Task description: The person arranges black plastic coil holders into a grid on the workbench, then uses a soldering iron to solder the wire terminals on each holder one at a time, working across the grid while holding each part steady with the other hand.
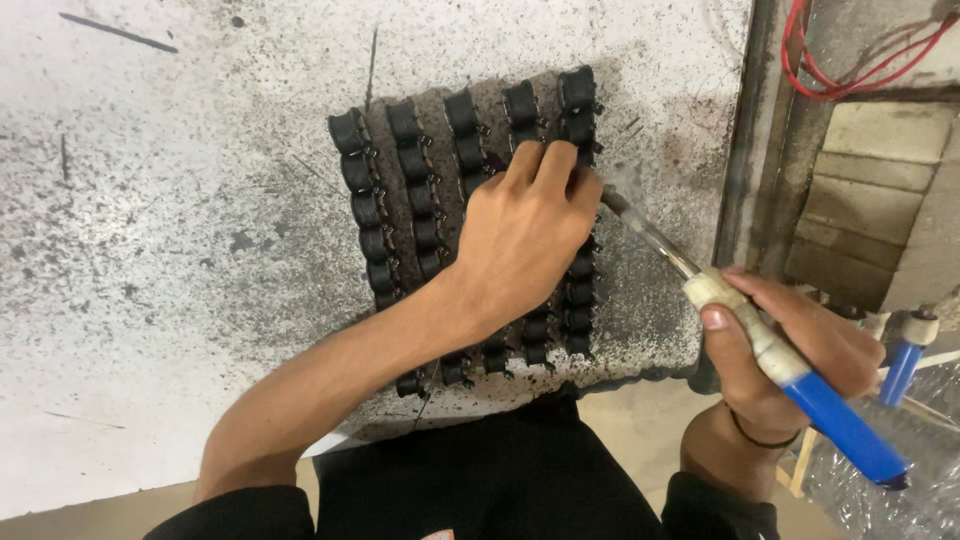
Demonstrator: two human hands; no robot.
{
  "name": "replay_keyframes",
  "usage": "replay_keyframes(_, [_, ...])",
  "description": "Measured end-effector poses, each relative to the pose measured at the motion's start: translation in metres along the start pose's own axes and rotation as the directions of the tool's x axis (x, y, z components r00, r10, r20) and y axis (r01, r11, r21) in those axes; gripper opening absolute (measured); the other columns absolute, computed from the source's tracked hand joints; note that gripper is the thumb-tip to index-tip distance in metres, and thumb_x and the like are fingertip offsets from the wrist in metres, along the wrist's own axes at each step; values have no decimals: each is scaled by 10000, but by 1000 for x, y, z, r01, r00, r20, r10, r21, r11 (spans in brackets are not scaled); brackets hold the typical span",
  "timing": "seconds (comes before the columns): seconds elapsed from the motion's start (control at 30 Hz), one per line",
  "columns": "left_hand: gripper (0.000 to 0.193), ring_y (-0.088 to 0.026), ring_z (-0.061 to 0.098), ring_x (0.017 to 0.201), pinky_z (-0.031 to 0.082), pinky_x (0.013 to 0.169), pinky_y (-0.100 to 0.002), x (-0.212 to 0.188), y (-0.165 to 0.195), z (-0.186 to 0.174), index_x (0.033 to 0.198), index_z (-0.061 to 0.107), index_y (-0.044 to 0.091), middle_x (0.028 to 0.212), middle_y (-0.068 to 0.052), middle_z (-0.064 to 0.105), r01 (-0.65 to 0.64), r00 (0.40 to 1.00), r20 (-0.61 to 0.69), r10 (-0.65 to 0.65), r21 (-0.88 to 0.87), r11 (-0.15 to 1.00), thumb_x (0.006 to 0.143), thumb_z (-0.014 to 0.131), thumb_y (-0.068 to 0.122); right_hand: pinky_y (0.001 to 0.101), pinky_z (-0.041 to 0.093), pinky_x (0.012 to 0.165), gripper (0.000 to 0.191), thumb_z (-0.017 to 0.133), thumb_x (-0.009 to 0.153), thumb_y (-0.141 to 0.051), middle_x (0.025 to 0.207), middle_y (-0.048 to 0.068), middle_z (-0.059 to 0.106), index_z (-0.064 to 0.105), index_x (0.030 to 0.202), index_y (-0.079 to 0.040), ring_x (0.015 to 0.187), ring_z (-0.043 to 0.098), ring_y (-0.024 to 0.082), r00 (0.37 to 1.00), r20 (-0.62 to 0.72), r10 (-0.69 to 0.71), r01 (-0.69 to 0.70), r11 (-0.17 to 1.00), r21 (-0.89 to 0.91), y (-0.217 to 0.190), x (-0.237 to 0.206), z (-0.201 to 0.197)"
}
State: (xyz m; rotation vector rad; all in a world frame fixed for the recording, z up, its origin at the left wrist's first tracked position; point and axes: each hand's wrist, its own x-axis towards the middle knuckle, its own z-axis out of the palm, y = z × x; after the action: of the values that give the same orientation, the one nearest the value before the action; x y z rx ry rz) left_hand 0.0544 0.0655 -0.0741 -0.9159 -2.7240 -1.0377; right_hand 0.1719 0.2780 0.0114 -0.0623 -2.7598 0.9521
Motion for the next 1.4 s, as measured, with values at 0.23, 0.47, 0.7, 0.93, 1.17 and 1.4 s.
replay_keyframes(0.23, [256,-277,629,916,586,568,-345,2,2,9,939,683,-30,955,-144,561,10,999,44,-8,-35,999,683,695,-38,247,603,765,260,836,982,-121,991,199,752,726,1115,74,875,778,230,994,99,-42,48,997,-59,-19,19,-10])
replay_keyframes(0.47, [342,-207,622,538,509,412,-300,14,16,-74,1082,680,-55,779,-142,649,50,992,122,-14,-295,954,771,594,-166,343,652,729,278,775,1004,-126,1014,228,715,669,1120,104,832,754,294,953,-184,241,-118,854,507,-4,12,14])
replay_keyframes(0.7, [245,-269,659,955,611,664,-342,50,-2,-60,1036,677,13,1061,-116,617,-51,984,-171,52,8,999,799,668,-46,382,630,682,302,752,1026,-115,1016,256,695,645,1089,160,779,720,336,951,-215,224,-60,812,580,25,9,32])
replay_keyframes(0.93, [175,-253,635,933,600,611,-350,18,-20,5,965,705,-13,1017,-116,576,35,997,-63,-36,-11,999,791,715,-5,341,646,661,324,737,988,-116,1028,222,682,552,1124,112,814,724,303,961,-240,136,3,865,502,7,28,35])
replay_keyframes(1.17, [112,-249,625,972,610,586,-324,23,-19,2,909,722,-44,1000,-151,599,-2,999,-51,6,67,998,801,709,-17,304,646,755,253,756,1039,-76,1018,246,713,667,1176,117,881,763,290,998,-9,57,-52,961,271,-4,38,13])
replay_keyframes(1.4, [122,-275,624,995,611,581,-337,23,-17,12,870,730,-41,981,-169,614,-38,999,-15,40,85,996,750,712,-31,250,608,749,248,772,983,-75,1011,217,717,691,1147,93,840,749,226,987,1,162,-157,951,266,-19,46,12])
